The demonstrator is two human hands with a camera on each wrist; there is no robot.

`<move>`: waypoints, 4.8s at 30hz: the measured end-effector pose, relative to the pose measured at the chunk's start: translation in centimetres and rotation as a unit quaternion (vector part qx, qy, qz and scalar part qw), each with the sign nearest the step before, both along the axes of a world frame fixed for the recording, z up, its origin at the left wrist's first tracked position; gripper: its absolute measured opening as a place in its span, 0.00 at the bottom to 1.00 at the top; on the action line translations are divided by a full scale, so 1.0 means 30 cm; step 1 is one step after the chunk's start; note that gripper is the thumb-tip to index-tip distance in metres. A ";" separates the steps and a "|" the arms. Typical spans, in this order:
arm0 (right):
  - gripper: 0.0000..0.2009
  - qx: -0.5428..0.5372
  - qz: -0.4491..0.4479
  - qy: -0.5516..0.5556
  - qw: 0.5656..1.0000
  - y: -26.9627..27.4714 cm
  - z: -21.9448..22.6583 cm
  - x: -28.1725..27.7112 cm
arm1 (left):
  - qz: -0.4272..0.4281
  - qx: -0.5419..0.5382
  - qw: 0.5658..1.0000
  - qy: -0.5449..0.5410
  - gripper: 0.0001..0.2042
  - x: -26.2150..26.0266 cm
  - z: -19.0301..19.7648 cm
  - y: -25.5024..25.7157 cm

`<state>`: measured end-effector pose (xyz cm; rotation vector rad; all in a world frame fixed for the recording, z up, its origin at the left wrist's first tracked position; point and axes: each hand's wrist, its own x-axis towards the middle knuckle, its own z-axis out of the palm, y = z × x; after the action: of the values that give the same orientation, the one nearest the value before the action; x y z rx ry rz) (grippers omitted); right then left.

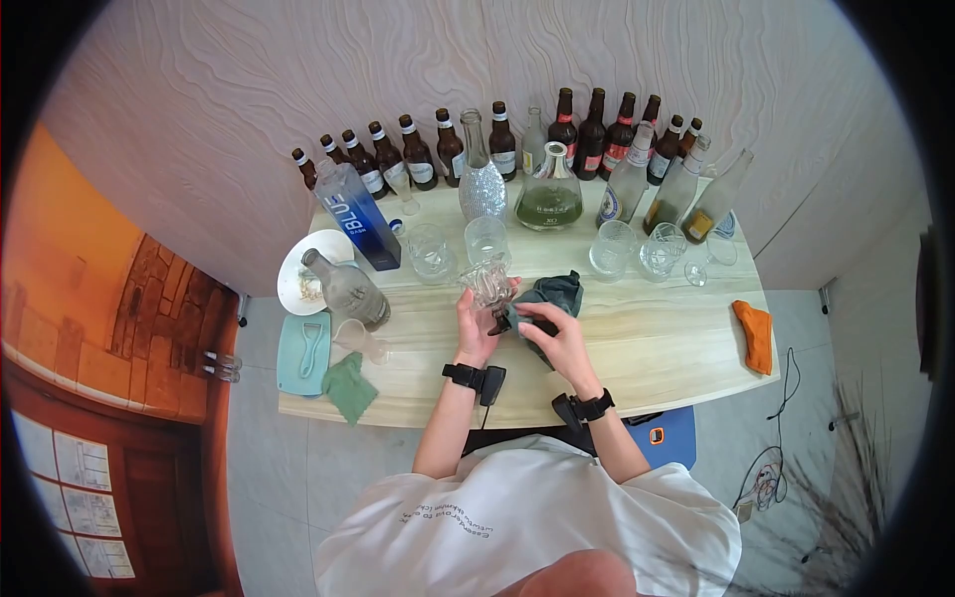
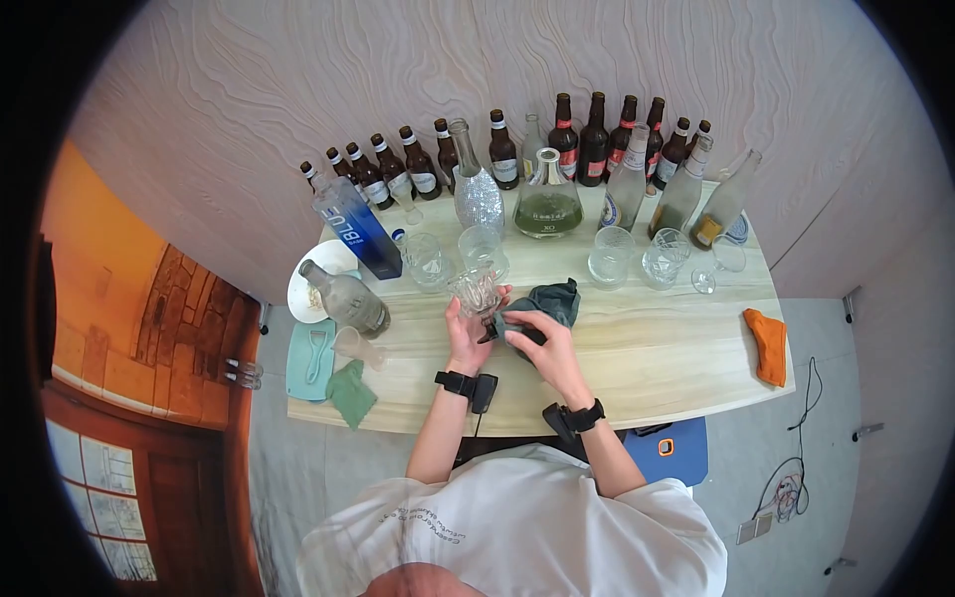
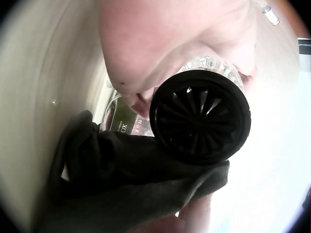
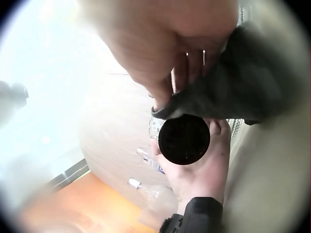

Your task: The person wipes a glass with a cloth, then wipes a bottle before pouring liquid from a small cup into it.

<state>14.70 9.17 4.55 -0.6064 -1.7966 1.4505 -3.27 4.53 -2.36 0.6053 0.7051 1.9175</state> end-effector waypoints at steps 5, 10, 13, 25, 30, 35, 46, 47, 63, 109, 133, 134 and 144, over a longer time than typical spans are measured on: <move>0.16 0.141 0.056 -0.070 0.986 0.019 -0.018 -0.006 | 0.007 0.004 1.000 -0.021 0.40 0.000 0.010 -0.007; 0.14 0.288 0.083 -0.093 0.949 0.042 0.048 0.000 | -0.041 0.006 0.999 -0.028 0.46 -0.009 -0.001 -0.022; 0.13 0.363 0.068 -0.086 0.925 0.051 0.063 0.012 | -0.046 0.021 0.998 -0.031 0.47 0.004 0.014 -0.018; 0.16 0.168 0.100 -0.095 0.976 0.014 -0.001 0.008 | -0.053 0.005 0.999 -0.010 0.48 0.001 0.003 -0.022; 0.13 0.212 0.064 -0.107 0.969 0.042 0.050 0.035 | -0.043 0.007 0.999 0.002 0.47 0.017 0.031 -0.019; 0.10 0.062 -0.032 -0.020 0.997 0.020 -0.011 0.013 | -0.016 -0.024 1.000 0.007 0.44 0.011 0.002 -0.004; 0.17 0.078 -0.073 -0.133 0.985 0.009 -0.038 -0.068 | 0.010 -0.034 0.995 0.097 0.45 0.011 0.012 0.004; 0.16 0.093 -0.081 -0.144 0.982 0.007 -0.038 -0.074 | 0.009 -0.035 0.994 0.106 0.45 0.009 -0.003 0.011; 0.09 -0.222 -0.056 0.038 0.973 0.076 -0.044 -0.005 | -0.075 -0.009 0.997 0.002 0.49 -0.002 0.006 -0.006; 0.13 0.053 0.037 -0.205 0.977 0.170 0.265 0.067 | -0.183 -0.071 0.974 0.117 0.44 0.000 0.024 -0.020; 0.14 0.092 -0.027 -0.201 0.975 0.124 0.265 0.006 | -0.187 -0.064 0.972 0.124 0.48 0.041 0.043 -0.018; 0.13 0.086 -0.016 -0.202 0.975 0.125 0.267 0.005 | -0.181 -0.069 0.973 0.124 0.48 0.039 0.043 -0.018; 0.13 0.018 0.072 -0.131 0.989 0.116 0.292 0.065 | -0.204 -0.063 0.973 0.084 0.45 -0.043 -0.023 -0.039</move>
<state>16.64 12.65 13.31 -0.6850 -2.1039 1.4850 -4.58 3.35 -3.04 0.7732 0.7379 1.4439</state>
